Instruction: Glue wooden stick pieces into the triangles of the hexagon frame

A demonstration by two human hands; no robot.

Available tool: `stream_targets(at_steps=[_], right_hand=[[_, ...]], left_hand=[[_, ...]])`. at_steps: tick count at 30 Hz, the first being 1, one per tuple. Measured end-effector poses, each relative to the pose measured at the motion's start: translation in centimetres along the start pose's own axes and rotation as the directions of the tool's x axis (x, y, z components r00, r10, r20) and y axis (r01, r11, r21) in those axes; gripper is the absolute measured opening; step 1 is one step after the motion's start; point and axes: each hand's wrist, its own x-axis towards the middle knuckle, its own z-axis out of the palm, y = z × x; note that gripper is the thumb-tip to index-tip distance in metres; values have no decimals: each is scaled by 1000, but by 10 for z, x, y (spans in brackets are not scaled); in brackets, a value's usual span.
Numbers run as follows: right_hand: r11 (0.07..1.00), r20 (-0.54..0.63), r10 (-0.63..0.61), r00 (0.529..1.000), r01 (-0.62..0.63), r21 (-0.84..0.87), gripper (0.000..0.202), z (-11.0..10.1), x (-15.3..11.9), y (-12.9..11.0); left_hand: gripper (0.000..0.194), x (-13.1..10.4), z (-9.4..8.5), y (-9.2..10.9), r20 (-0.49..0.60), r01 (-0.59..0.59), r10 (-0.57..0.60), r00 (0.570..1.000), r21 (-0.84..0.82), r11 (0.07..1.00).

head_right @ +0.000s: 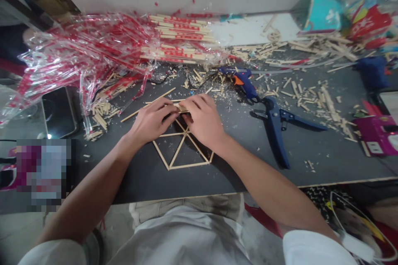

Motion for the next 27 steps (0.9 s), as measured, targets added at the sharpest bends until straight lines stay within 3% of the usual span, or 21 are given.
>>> stream_targets(at_steps=[13, 16, 19, 24, 27], right_hand=[[1000, 2, 28, 1000, -28, 11, 15, -3, 3, 2], [996, -40, 89, 995, -89, 18, 12, -17, 6, 7], [974, -63, 227, 972, -225, 38, 15, -34, 11, 14], [925, 122, 379, 917, -380, -14, 6, -52, 14, 20], [899, 302, 438, 847, -422, -120, 13, -54, 13, 20]], left_hand=[[24, 0, 1, 0, -22, -5, 5, 1000, -5, 1000], [24, 0, 0, 0, -19, -12, 12, 1000, -3, 1000], [24, 0, -1, -1, -11, -18, 18, 1000, -9, 1000], [22, 0, -3, 1, -21, -20, 20, 1000, -10, 1000], [22, 1, -3, 1, -22, -14, 14, 1000, 1, 1000]])
